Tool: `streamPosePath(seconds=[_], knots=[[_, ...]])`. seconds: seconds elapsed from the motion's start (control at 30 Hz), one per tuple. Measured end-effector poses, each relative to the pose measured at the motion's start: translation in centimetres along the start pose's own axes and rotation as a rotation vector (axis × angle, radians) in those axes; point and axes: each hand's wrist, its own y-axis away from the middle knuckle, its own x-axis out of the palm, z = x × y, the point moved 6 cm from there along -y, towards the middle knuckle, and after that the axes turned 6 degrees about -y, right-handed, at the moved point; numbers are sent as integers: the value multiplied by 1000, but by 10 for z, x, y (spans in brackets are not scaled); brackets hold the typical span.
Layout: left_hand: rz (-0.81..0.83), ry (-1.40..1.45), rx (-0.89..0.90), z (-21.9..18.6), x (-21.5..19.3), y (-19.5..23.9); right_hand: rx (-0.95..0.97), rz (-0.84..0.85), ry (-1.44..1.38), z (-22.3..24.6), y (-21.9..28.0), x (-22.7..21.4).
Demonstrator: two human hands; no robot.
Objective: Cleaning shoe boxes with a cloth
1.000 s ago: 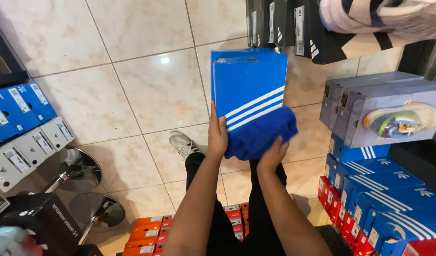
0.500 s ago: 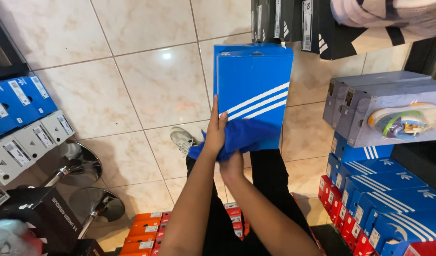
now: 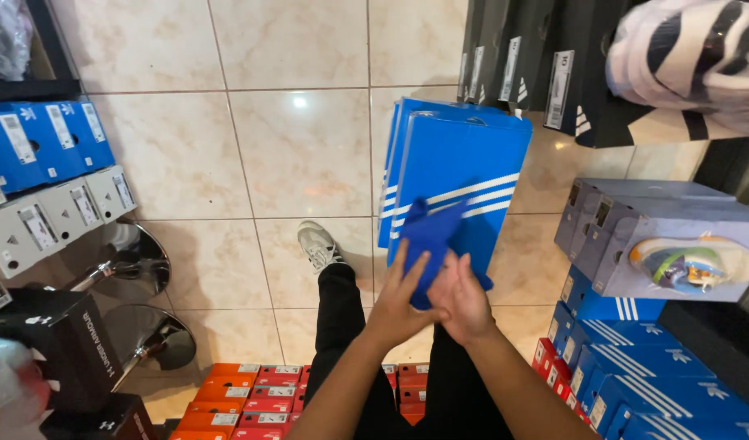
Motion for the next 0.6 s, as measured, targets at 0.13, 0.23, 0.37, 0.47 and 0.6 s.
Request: streamPosePath(seconds=[0.13, 0.23, 0.37, 0.47, 0.6], knots=[[-276, -57, -67, 34, -18, -19, -306, -14, 579, 26, -34, -31], [-501, -257, -210, 46, -41, -37, -1091, -449, 1406, 81, -42, -68], [-457, -236, -470, 57, -27, -80, -747, -672, 1207, 87, -77, -84], [-230, -80, -614, 63, -17, -127, -592, -663, 1155, 79, -83, -83], [-65, -40, -620, 80, -25, -198, -556, -641, 1096, 77, -81, -82]])
